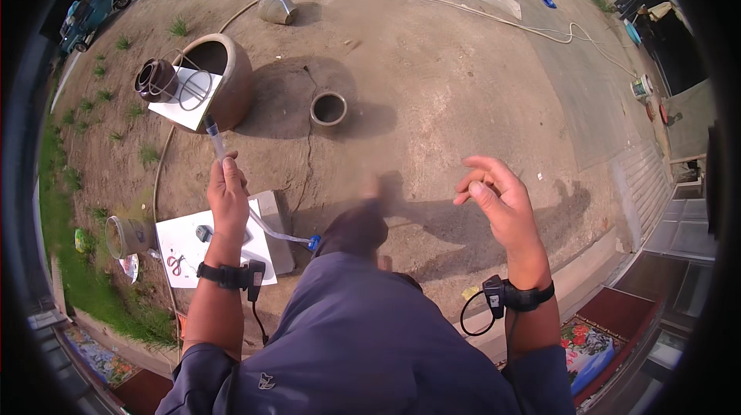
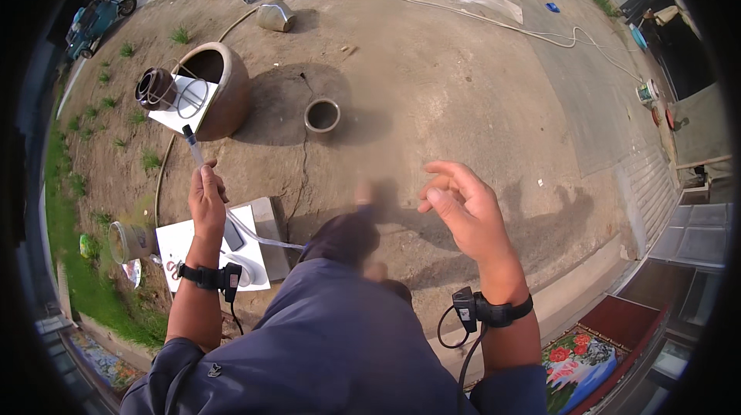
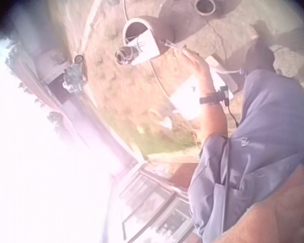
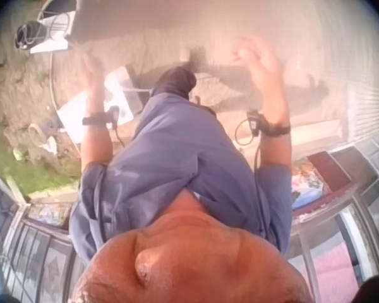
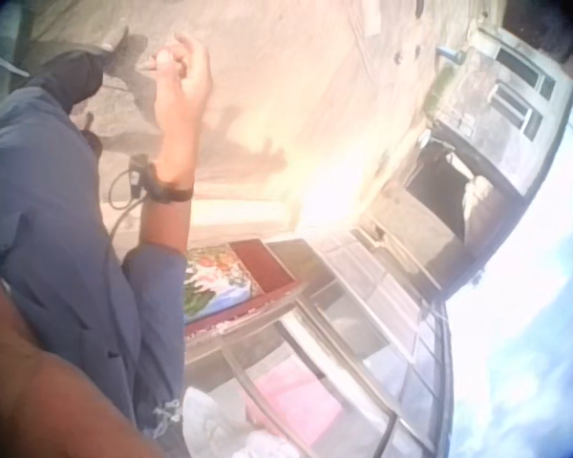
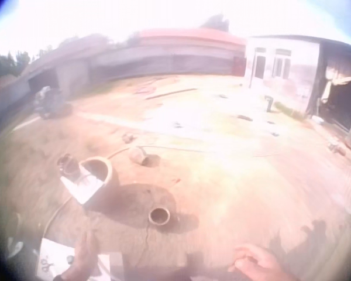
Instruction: The person assembles a small water pump system by cutting a plastic tube with scissors, fitting a connector and a wooden handle onto the tube, and then attaching the tube to a blue submersible pump.
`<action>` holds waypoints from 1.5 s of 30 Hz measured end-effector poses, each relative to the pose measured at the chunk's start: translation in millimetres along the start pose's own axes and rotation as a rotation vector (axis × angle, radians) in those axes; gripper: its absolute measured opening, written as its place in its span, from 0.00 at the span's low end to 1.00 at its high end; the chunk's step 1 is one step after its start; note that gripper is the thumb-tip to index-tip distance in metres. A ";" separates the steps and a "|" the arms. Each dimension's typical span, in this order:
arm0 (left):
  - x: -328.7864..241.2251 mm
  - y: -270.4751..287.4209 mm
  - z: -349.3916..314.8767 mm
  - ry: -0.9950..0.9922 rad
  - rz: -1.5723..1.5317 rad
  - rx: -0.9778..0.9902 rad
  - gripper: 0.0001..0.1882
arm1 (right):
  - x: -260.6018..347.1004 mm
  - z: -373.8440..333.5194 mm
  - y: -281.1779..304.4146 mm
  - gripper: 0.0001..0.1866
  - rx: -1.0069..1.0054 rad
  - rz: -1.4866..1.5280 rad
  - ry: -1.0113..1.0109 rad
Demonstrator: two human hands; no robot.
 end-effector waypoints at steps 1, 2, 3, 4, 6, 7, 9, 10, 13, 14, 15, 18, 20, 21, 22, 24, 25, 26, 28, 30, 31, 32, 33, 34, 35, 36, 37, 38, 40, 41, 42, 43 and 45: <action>6.2 -2.8 15.8 -0.008 0.016 -0.055 0.20 | 1.1 25.8 3.3 0.22 0.017 -0.006 -0.001; 15.2 -4.5 33.2 -0.010 0.025 -0.090 0.20 | 3.0 53.0 5.0 0.21 0.060 -0.050 -0.015; 20.4 -6.1 51.9 -0.008 0.059 -0.131 0.20 | 3.5 81.1 7.4 0.21 0.105 -0.094 -0.029; 25.9 -7.8 70.6 -0.004 0.093 -0.172 0.20 | 1.9 108.1 12.0 0.21 0.123 -0.101 -0.031; 36.2 -7.9 103.8 0.035 0.090 -0.221 0.20 | -2.6 161.3 21.5 0.20 0.178 -0.121 -0.045; 39.9 -8.4 117.7 0.062 0.091 -0.253 0.21 | -3.8 191.0 26.2 0.20 0.202 -0.126 -0.055; 39.9 -11.7 149.3 0.091 0.158 -0.304 0.20 | -4.6 250.8 35.1 0.20 0.185 -0.076 -0.089; 36.0 -11.9 163.4 0.101 0.222 -0.337 0.20 | -2.9 274.5 35.9 0.20 0.205 -0.077 -0.101; 36.1 -10.1 187.7 0.166 0.287 -0.394 0.20 | 2.8 341.7 41.0 0.21 0.275 -0.090 -0.134; 36.3 -10.6 193.4 0.187 0.322 -0.412 0.20 | 2.9 362.6 46.5 0.20 0.294 -0.086 -0.148; 32.6 -12.1 198.4 0.216 0.350 -0.434 0.20 | 0.9 384.7 50.9 0.20 0.314 -0.078 -0.160; 26.5 -25.4 213.7 0.270 0.329 -0.503 0.21 | -4.4 454.3 64.9 0.19 0.383 -0.132 -0.201; 22.9 -40.9 224.0 0.298 0.319 -0.548 0.21 | -1.9 500.4 68.9 0.19 0.428 -0.159 -0.229; 20.0 -47.6 227.3 0.308 0.312 -0.578 0.22 | -3.8 523.5 69.4 0.19 0.454 -0.177 -0.251; 16.8 -56.9 231.9 0.317 0.319 -0.611 0.22 | -6.6 546.8 71.3 0.19 0.488 -0.176 -0.244; 16.4 -79.3 237.8 0.406 0.348 -0.641 0.22 | -18.5 594.4 77.8 0.19 0.544 -0.221 -0.283; 22.9 -84.2 239.1 0.403 0.373 -0.656 0.22 | -17.3 615.4 76.5 0.19 0.579 -0.221 -0.279; 30.3 -92.9 236.3 0.432 0.409 -0.683 0.22 | -17.4 636.0 74.2 0.19 0.609 -0.250 -0.291; 21.1 -124.6 246.6 0.480 0.385 -0.713 0.21 | -23.7 672.9 71.2 0.19 0.661 -0.285 -0.313; 21.0 -151.6 259.6 0.514 0.249 -0.717 0.23 | -38.6 708.2 65.5 0.19 0.734 -0.317 -0.379; 22.0 -159.0 262.4 0.517 0.289 -0.726 0.23 | -45.1 724.1 56.6 0.19 0.765 -0.318 -0.384; 23.7 -165.7 264.5 0.521 0.330 -0.732 0.23 | -52.8 738.0 46.4 0.19 0.812 -0.349 -0.397; 24.6 -175.1 270.1 0.562 0.326 -0.725 0.22 | -61.1 751.8 38.1 0.19 0.850 -0.384 -0.411; 25.4 -182.7 275.7 0.580 0.328 -0.737 0.22 | -69.5 766.7 29.3 0.19 0.869 -0.389 -0.418; 28.9 -190.7 281.7 0.615 0.310 -0.721 0.21 | -79.5 780.5 19.3 0.19 0.918 -0.431 -0.424; 33.6 -197.8 288.4 0.646 0.290 -0.704 0.20 | -89.3 793.2 9.3 0.18 0.963 -0.474 -0.426; 40.2 -204.6 294.6 0.654 0.282 -0.709 0.20 | -99.2 806.1 0.6 0.18 0.976 -0.479 -0.432; 45.9 -209.6 301.0 0.668 0.282 -0.715 0.20 | -110.9 818.4 -7.0 0.20 0.988 -0.511 -0.452; 66.3 -218.2 317.6 0.768 0.231 -0.681 0.20 | -141.8 848.4 -24.3 0.21 1.014 -0.541 -0.467; 80.0 -221.3 324.9 0.773 0.259 -0.678 0.19 | -161.8 865.8 -30.8 0.21 1.013 -0.556 -0.487; 85.6 -223.3 335.7 0.793 0.258 -0.682 0.19 | -176.6 877.5 -34.6 0.20 1.014 -0.578 -0.524; 92.1 -226.1 347.3 0.809 0.248 -0.672 0.19 | -191.0 890.3 -39.9 0.20 1.028 -0.584 -0.538; 98.2 -231.9 366.7 0.845 0.232 -0.657 0.19 | -218.2 914.9 -44.1 0.19 0.963 -0.607 -0.609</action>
Point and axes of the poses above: each hand's wrist, its own z-axis towards the middle knuckle, its own y-axis out of the back of the hand, x = y × z, the point moved 5 cm from there along z, towards the middle knuckle, and after that the axes turned 5 degrees about z, right-handed, at the moved point
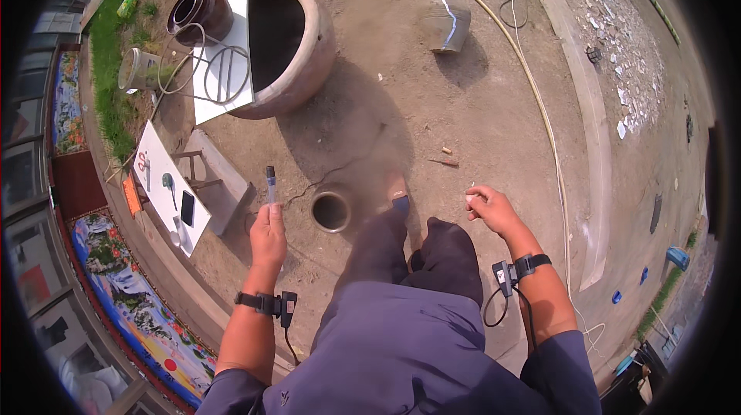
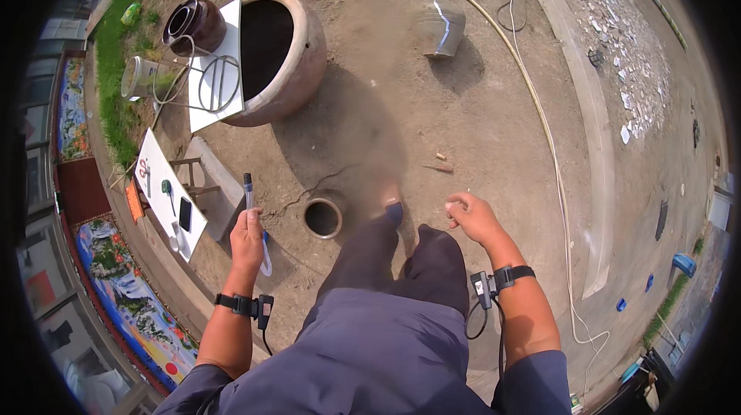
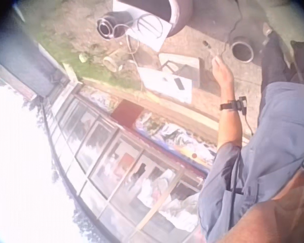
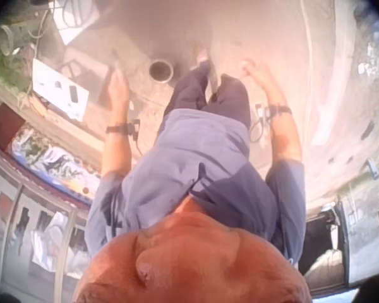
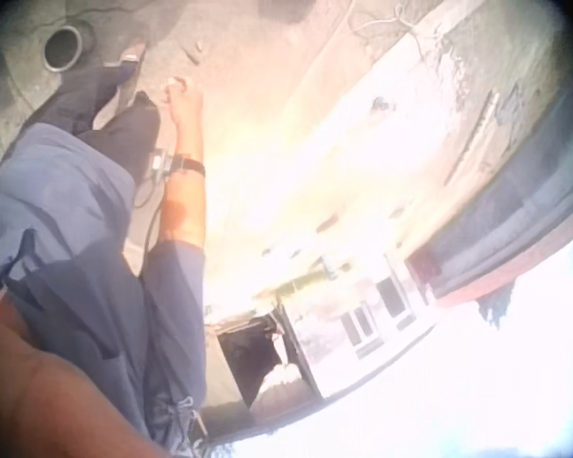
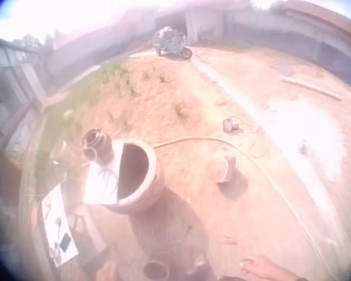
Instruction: The person assembles a small water pump system by cutting a plastic tube with scissors, fitting a connector and a wooden handle onto the tube, and then attaching the tube to a blue submersible pump.
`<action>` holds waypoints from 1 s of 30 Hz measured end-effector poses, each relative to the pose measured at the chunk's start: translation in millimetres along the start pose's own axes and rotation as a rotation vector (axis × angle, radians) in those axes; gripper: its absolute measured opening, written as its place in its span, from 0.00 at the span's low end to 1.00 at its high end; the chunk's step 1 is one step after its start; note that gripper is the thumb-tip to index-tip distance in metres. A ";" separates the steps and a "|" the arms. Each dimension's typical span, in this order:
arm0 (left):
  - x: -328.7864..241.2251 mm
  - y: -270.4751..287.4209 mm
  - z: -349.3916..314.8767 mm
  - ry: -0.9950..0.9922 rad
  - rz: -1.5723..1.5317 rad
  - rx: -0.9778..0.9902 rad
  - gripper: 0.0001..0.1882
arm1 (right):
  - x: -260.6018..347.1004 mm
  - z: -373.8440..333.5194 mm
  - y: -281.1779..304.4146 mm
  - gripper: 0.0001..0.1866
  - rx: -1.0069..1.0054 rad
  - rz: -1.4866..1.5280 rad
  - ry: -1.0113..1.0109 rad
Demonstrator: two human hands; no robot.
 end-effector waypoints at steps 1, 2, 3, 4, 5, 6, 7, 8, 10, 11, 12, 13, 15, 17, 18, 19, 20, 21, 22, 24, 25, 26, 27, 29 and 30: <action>-2.9 -7.4 7.9 0.018 0.007 0.006 0.19 | -6.7 17.2 6.5 0.19 0.010 -0.001 -0.018; -6.8 -16.8 18.0 0.013 0.002 0.008 0.19 | -13.8 36.8 16.8 0.20 -0.026 -0.037 -0.027; -11.4 -27.0 27.1 0.008 -0.004 0.011 0.19 | -17.2 53.5 27.5 0.21 -0.062 -0.075 -0.037; -13.9 -34.3 32.6 0.029 -0.031 0.023 0.19 | -13.5 62.5 27.1 0.21 -0.055 -0.027 -0.088; -15.6 -38.0 39.4 0.051 -0.059 0.037 0.20 | -13.3 77.7 24.8 0.21 -0.051 -0.033 -0.120; -18.4 -38.6 44.9 0.061 -0.062 0.044 0.20 | -8.9 92.0 23.9 0.20 -0.044 -0.043 -0.093; -25.0 -44.0 50.5 0.029 -0.043 0.034 0.20 | -8.8 110.7 27.5 0.20 -0.044 -0.057 -0.065; -22.3 -53.1 57.4 0.021 -0.033 0.027 0.21 | -17.5 132.9 33.8 0.20 -0.043 -0.082 -0.043; -12.2 -76.7 66.6 0.037 -0.020 0.036 0.21 | -37.6 173.5 44.3 0.20 -0.033 -0.113 -0.048; -4.0 -91.1 67.2 0.098 -0.045 0.039 0.21 | -46.1 191.8 52.1 0.19 -0.054 -0.186 -0.062; 3.2 -101.9 66.4 0.158 -0.060 0.037 0.22 | -55.3 211.3 54.7 0.19 -0.067 -0.252 -0.074; 10.9 -115.1 63.6 0.182 -0.053 0.052 0.22 | -67.3 231.1 55.4 0.19 -0.057 -0.255 -0.101; 23.8 -143.1 57.9 0.195 -0.062 0.088 0.23 | -84.1 270.4 62.4 0.17 -0.138 -0.493 0.007; 20.6 -170.7 51.8 0.247 0.002 0.131 0.24 | -117.9 303.5 66.7 0.16 -0.154 -0.498 -0.058; 24.3 -179.9 49.7 0.284 0.028 0.159 0.24 | -132.6 326.2 66.9 0.16 -0.182 -0.490 -0.088; 30.0 -192.7 48.2 0.320 0.043 0.198 0.24 | -153.2 345.2 69.8 0.16 -0.176 -0.494 -0.107; 33.3 -205.0 50.6 0.336 0.046 0.217 0.23 | -172.1 363.0 71.6 0.16 -0.189 -0.530 -0.096; 38.4 -212.3 51.1 0.353 0.055 0.225 0.23 | -183.5 375.1 67.7 0.17 -0.192 -0.561 -0.084; 44.5 -217.9 51.6 0.387 0.058 0.215 0.23 | -195.4 385.8 64.7 0.17 -0.179 -0.560 -0.100; 61.5 -226.5 52.4 0.424 0.063 0.202 0.22 | -215.1 407.1 57.2 0.19 -0.117 -0.638 -0.157; 68.1 -229.7 53.8 0.433 0.070 0.207 0.22 | -226.6 417.5 53.2 0.19 -0.110 -0.637 -0.166; 74.1 -231.5 55.2 0.468 0.090 0.208 0.22 | -235.8 427.5 48.7 0.19 -0.104 -0.663 -0.172; 80.2 -231.3 54.7 0.505 0.114 0.208 0.22 | -247.1 435.6 44.2 0.20 -0.095 -0.686 -0.178; 95.9 -229.0 53.9 0.534 0.149 0.193 0.22 | -262.3 450.0 35.0 0.19 -0.096 -0.746 -0.136; 104.2 -225.9 51.4 0.560 0.149 0.188 0.22 | -268.9 457.2 28.3 0.18 -0.102 -0.809 -0.085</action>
Point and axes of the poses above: each hand's wrist, its own z-axis towards the middle knuckle, its own y-axis out of the back of the hand, x = y × z, the point moved 5 cm from there along z, towards the middle knuckle, and after that the axes turned 5 degrees about z, right-handed, at the moved point
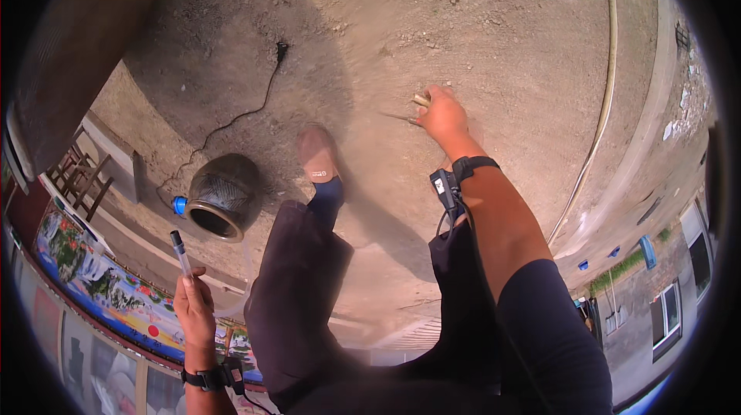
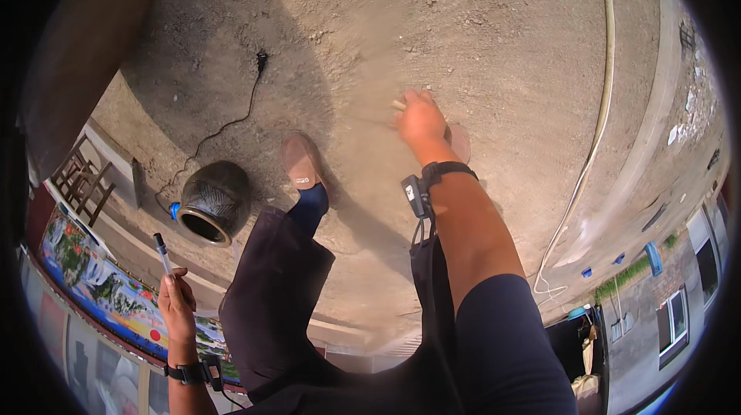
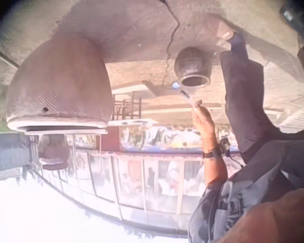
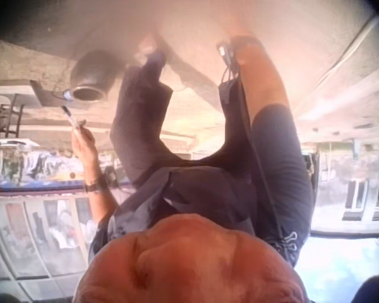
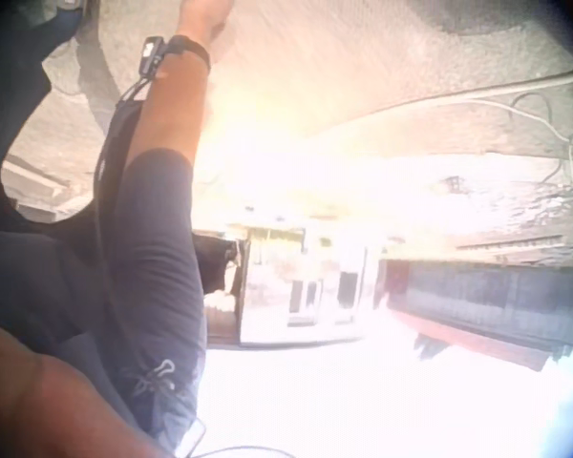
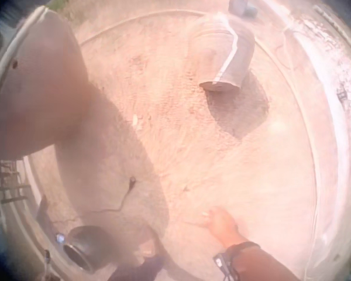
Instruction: The person assembles a small water pump system by cutting a plastic tube with scissors, fitting a connector and a wooden handle onto the tube, and then attaching the tube to a blue submersible pump.
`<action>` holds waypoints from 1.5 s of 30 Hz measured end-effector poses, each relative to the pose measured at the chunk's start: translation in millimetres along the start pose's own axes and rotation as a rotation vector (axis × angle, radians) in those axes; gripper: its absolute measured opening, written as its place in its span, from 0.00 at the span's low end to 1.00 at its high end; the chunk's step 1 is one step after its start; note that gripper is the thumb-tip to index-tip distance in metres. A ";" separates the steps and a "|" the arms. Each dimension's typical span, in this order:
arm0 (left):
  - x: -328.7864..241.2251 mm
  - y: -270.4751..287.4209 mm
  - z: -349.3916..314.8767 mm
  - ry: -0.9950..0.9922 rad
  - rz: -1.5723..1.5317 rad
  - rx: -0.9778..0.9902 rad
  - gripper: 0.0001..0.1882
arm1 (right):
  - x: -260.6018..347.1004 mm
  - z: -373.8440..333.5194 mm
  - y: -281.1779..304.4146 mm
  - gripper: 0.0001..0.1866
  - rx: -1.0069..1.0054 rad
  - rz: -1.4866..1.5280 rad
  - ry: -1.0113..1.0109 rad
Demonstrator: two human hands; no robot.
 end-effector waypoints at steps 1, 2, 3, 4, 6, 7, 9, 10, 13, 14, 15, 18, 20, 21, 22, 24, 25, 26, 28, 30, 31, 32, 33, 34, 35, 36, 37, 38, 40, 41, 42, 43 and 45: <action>6.7 1.7 1.2 0.024 -0.006 -0.005 0.22 | -1.7 6.0 -7.4 0.18 0.009 0.006 0.008; 10.8 3.2 1.7 0.036 0.003 -0.009 0.22 | -7.3 11.8 -9.8 0.18 0.022 -0.037 -0.037; 15.2 4.7 4.0 0.042 0.005 -0.020 0.22 | -13.3 17.1 -14.0 0.17 0.035 -0.083 -0.083; 18.8 8.9 2.9 0.050 0.000 -0.038 0.22 | -12.3 18.9 -11.7 0.17 0.039 -0.082 -0.070; 28.5 23.8 0.5 0.057 -0.014 -0.081 0.21 | -6.3 15.6 -4.7 0.18 0.084 -0.047 -0.050; 32.7 34.1 -1.3 0.058 -0.022 -0.090 0.21 | -2.7 10.9 2.0 0.18 0.081 -0.051 -0.039; 40.3 61.9 -7.2 0.066 -0.009 -0.167 0.21 | 8.3 -0.7 19.2 0.16 0.094 0.114 -0.088; 45.4 81.4 -13.9 0.079 0.008 -0.204 0.21 | 24.8 -12.1 32.7 0.16 0.090 0.111 -0.069; 55.9 143.0 -30.7 0.007 0.015 -0.336 0.21 | 70.4 -59.2 82.4 0.15 0.057 0.083 0.052; 60.3 165.4 -34.9 -0.032 0.002 -0.383 0.21 | 77.4 -75.8 98.1 0.16 0.025 0.144 0.108; 59.8 182.8 -35.8 -0.040 -0.029 -0.396 0.21 | 85.1 -92.3 120.1 0.17 -0.012 0.199 0.163; 37.5 243.5 -56.9 -0.149 -0.018 -0.510 0.21 | 120.4 -151.2 170.1 0.20 0.053 0.356 0.114; 16.6 283.5 -80.1 -0.230 0.035 -0.596 0.20 | 150.2 -197.2 205.1 0.21 0.099 0.441 0.114; 9.9 299.6 -88.4 -0.231 0.012 -0.619 0.20 | 161.2 -217.0 221.8 0.21 0.140 0.529 0.085; 0.1 314.4 -97.5 -0.286 0.017 -0.659 0.20 | 164.9 -233.1 235.0 0.21 0.131 0.520 0.109; -14.4 339.8 -114.7 -0.345 0.007 -0.716 0.20 | 176.1 -262.4 261.4 0.16 0.030 0.500 0.334; -17.9 350.4 -123.8 -0.379 -0.017 -0.732 0.20 | 186.6 -281.1 273.4 0.16 0.026 0.493 0.353; -21.3 359.9 -133.7 -0.414 -0.039 -0.747 0.19 | 196.7 -300.8 288.4 0.16 0.029 0.547 0.342; -35.7 375.0 -154.1 -0.411 0.005 -0.794 0.19 | 217.2 -334.6 314.5 0.16 0.027 0.604 0.349; -39.9 389.6 -167.1 -0.436 0.015 -0.830 0.19 | 229.4 -364.4 336.8 0.16 0.044 0.761 0.287; -45.3 394.8 -174.1 -0.438 0.005 -0.840 0.19 | 236.1 -378.5 349.1 0.16 0.039 0.757 0.300; -57.5 399.3 -186.2 -0.522 0.014 -0.880 0.20 | 242.2 -392.2 360.5 0.16 0.037 0.771 0.307; -66.9 406.4 -197.7 -0.605 0.027 -0.925 0.20 | 248.4 -402.9 369.7 0.16 0.038 0.787 0.318; -69.7 415.3 -205.0 -0.664 -0.009 -0.929 0.20 | 249.7 -411.2 378.3 0.16 0.034 0.837 0.345; -76.9 420.0 -213.5 -0.661 -0.010 -0.945 0.20 | 251.7 -418.5 389.8 0.16 0.039 0.835 0.360; -92.5 420.7 -224.7 -0.690 -0.096 -0.916 0.20 | 251.8 -428.6 402.5 0.16 0.026 0.840 0.384; -104.6 420.7 -237.6 -0.716 -0.181 -0.883 0.20 | 250.4 -442.1 413.6 0.17 0.015 0.844 0.404; -114.7 417.6 -246.4 -0.736 -0.210 -0.864 0.21 | 246.8 -450.4 422.4 0.17 0.002 0.852 0.419; -137.2 411.0 -264.6 -0.847 -0.296 -0.795 0.21 | 245.6 -464.0 437.5 0.17 -0.013 0.854 0.440; -147.4 406.5 -273.7 -0.878 -0.345 -0.759 0.22 | 243.0 -470.8 445.3 0.17 -0.031 0.854 0.455; -156.0 401.3 -278.3 -0.891 -0.353 -0.749 0.22 | 239.9 -478.0 453.5 0.16 -0.027 0.834 0.465; -165.0 395.9 -282.7 -0.941 -0.402 -0.723 0.23 | 235.4 -483.0 459.8 0.16 -0.047 0.835 0.460; -185.1 385.7 -292.4 -1.010 -0.459 -0.682 0.25 | 231.5 -494.6 472.0 0.15 -0.066 0.873 0.515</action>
Point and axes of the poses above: each hand's wrist, its own z-axis towards the middle knuckle, its own y-axis out of the back of the hand, x = y × z, the point moved 5 cm from there along z, towards the middle knuckle, and after that the axes turned 5 degrees about z, right-handed, at the moved point
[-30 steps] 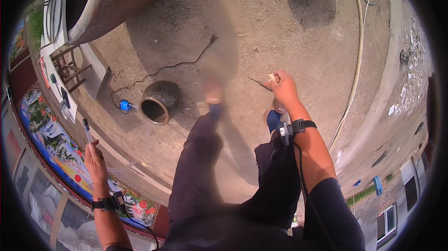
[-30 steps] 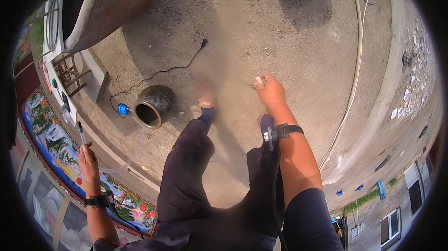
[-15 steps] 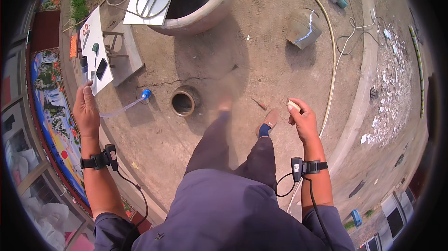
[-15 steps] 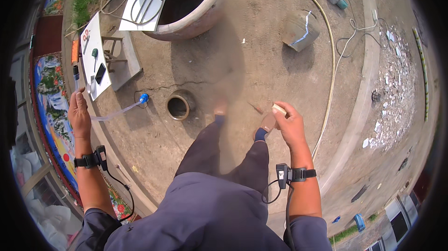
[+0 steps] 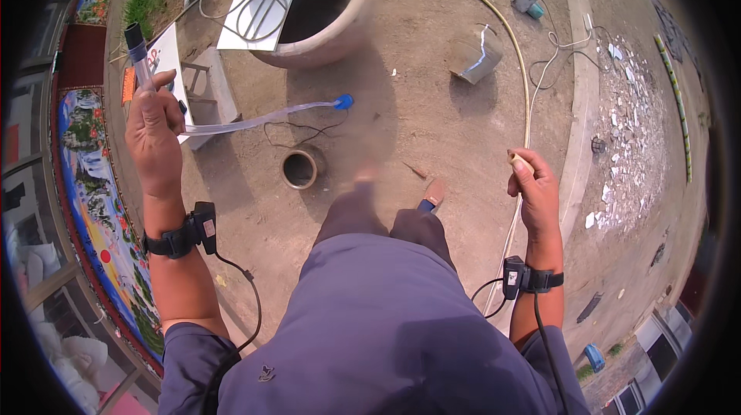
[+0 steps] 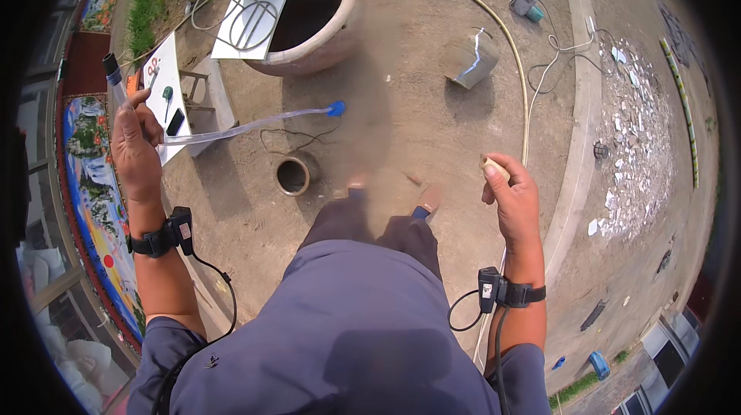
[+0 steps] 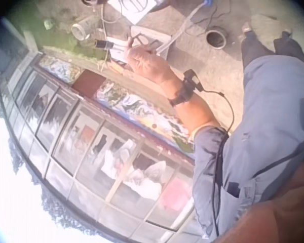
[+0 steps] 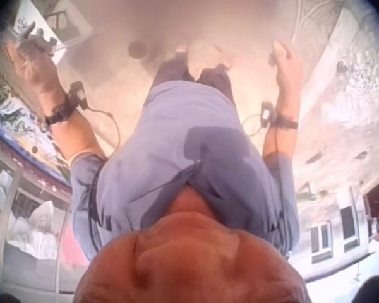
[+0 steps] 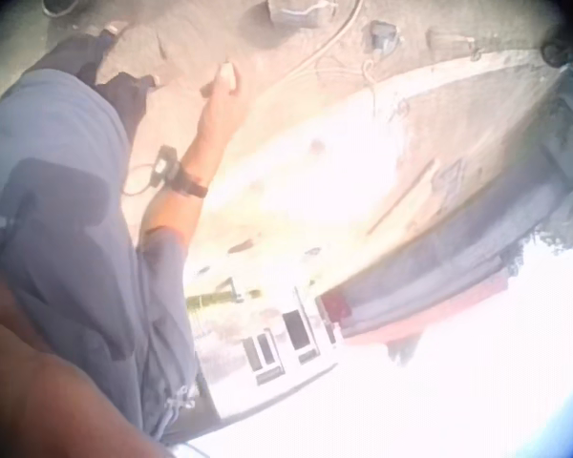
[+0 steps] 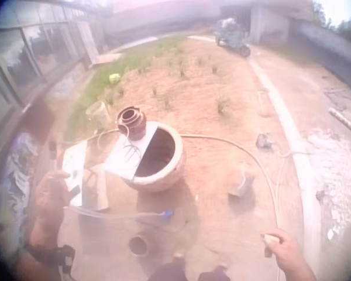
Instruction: The person assembles a small water pump system by cutting a plastic tube with scissors, fitting a connector and a wooden handle onto the tube, and then attaching the tube to a blue submersible pump.
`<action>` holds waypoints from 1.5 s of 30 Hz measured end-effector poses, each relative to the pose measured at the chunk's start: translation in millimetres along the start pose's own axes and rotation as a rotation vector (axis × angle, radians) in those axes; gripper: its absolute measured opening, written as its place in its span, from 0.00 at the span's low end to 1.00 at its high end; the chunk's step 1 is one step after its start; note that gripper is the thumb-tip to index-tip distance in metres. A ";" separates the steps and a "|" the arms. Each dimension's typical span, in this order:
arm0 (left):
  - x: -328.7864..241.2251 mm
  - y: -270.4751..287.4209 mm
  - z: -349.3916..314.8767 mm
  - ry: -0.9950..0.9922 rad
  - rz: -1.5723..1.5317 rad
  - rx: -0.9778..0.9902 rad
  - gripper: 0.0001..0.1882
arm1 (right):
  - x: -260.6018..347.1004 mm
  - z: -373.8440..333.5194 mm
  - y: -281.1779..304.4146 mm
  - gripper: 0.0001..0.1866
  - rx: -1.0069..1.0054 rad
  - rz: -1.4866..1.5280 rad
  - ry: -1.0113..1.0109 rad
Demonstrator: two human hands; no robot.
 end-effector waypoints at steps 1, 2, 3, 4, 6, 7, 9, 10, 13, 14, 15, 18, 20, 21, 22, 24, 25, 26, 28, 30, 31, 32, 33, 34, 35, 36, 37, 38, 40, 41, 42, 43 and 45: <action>-8.3 -8.0 0.5 0.025 -0.090 0.007 0.26 | 6.6 -5.6 5.6 0.15 0.002 0.004 0.017; -16.7 -17.5 1.7 0.050 -0.180 0.017 0.27 | 12.3 -11.8 13.0 0.15 -0.021 0.002 0.024; -26.4 -30.4 3.5 0.024 -0.246 0.047 0.27 | 17.3 -18.5 19.5 0.15 -0.028 0.000 0.046; -37.1 -43.7 6.2 0.014 -0.265 0.061 0.27 | 22.3 -25.1 25.8 0.14 -0.036 -0.003 0.068; -62.2 -69.3 13.1 -0.014 -0.392 0.067 0.28 | 31.4 -37.6 38.0 0.14 -0.066 0.012 0.082; -73.6 -81.4 17.2 -0.023 -0.445 0.078 0.29 | 35.9 -43.0 43.9 0.14 -0.077 0.022 0.105; -95.6 -105.3 21.7 -0.051 -0.506 0.097 0.30 | 44.5 -52.8 54.6 0.13 -0.099 0.030 0.137; -105.2 -115.0 23.5 -0.071 -0.552 0.100 0.31 | 47.9 -56.6 59.6 0.13 -0.116 0.032 0.140; -135.2 -148.3 25.1 -0.129 -0.649 0.209 0.31 | 62.2 -68.5 69.2 0.13 -0.172 0.093 0.201; -147.7 -160.9 23.5 -0.157 -0.696 0.268 0.31 | 66.5 -72.4 72.2 0.13 -0.187 0.094 0.205; -154.7 -172.0 20.6 -0.188 -0.689 0.282 0.30 | 70.1 -73.8 72.9 0.13 -0.174 0.163 0.244; -188.0 -201.0 1.0 -0.217 -0.747 0.421 0.25 | 86.9 -83.5 73.7 0.14 -0.177 0.262 0.314; -198.7 -216.6 -19.7 -0.225 -0.771 0.526 0.25 | 97.6 -84.7 66.5 0.15 -0.074 0.395 0.392; -204.5 -220.2 -32.7 -0.198 -0.745 0.579 0.24 | 105.2 -85.3 60.7 0.15 -0.042 0.460 0.413; -210.2 -225.7 -45.0 -0.170 -0.717 0.640 0.23 | 109.0 -85.9 60.3 0.15 -0.056 0.455 0.426; -225.7 -231.7 -62.0 -0.228 -0.626 0.758 0.20 | 118.1 -88.7 53.4 0.18 0.083 0.585 0.434; -232.5 -233.7 -69.1 -0.203 -0.614 0.798 0.17 | 123.5 -90.8 50.7 0.19 0.112 0.610 0.455; -234.4 -238.5 -71.5 -0.215 -0.625 0.803 0.17 | 128.0 -94.6 49.1 0.19 0.101 0.603 0.465; -242.4 -243.4 -80.6 -0.435 -0.588 0.832 0.14 | 137.7 -101.8 39.5 0.17 0.220 0.740 0.483; -248.9 -240.1 -84.7 -0.446 -0.570 0.884 0.16 | 140.1 -106.7 34.6 0.19 0.219 0.728 0.485; -252.4 -238.5 -85.8 -0.466 -0.537 0.906 0.15 | 141.0 -109.1 31.9 0.20 0.225 0.694 0.473; -254.6 -238.1 -87.9 -0.484 -0.505 0.927 0.15 | 141.8 -111.7 29.9 0.21 0.231 0.661 0.460; -255.9 -238.7 -89.2 -0.462 -0.569 0.847 0.10 | 143.5 -113.7 29.2 0.23 0.206 0.606 0.448; -256.1 -236.1 -90.3 -0.464 -0.569 0.843 0.10 | 145.2 -115.0 28.3 0.23 0.209 0.602 0.451; -255.9 -233.9 -91.9 -0.462 -0.559 0.851 0.11 | 146.6 -116.0 26.7 0.22 0.223 0.572 0.451; -255.9 -232.4 -93.1 -0.460 -0.550 0.861 0.11 | 147.7 -117.6 25.1 0.22 0.236 0.541 0.451; -255.9 -230.0 -92.5 -0.460 -0.550 0.857 0.11 | 149.5 -120.1 24.1 0.22 0.238 0.539 0.452; -255.6 -228.2 -92.3 -0.465 -0.523 0.876 0.11 | 151.7 -122.9 23.8 0.21 0.206 0.476 0.453; -255.7 -225.5 -92.6 -0.468 -0.497 0.886 0.11 | 156.1 -126.4 23.1 0.20 0.180 0.409 0.454; -256.4 -224.2 -92.7 -0.479 -0.492 0.874 0.11 | 159.0 -128.1 23.1 0.19 0.159 0.313 0.484; -257.4 -222.9 -93.0 -0.489 -0.489 0.863 0.12 | 161.7 -130.1 22.9 0.17 0.135 0.218 0.513; -258.7 -221.2 -93.1 -0.489 -0.490 0.860 0.12 | 163.4 -131.7 21.6 0.17 0.137 0.216 0.513; -260.2 -221.6 -97.0 -0.481 -0.432 0.960 0.16 | 165.7 -133.8 17.5 0.15 0.144 0.145 0.504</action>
Point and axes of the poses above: each hand's wrist, its own z-axis towards the middle knuckle, its own y-axis out of the back of the hand, x = y × z, the point moved 5 cm from there along z, towards the middle knuckle, and after that the axes turned 5 degrees about z, right-handed, at the moved point
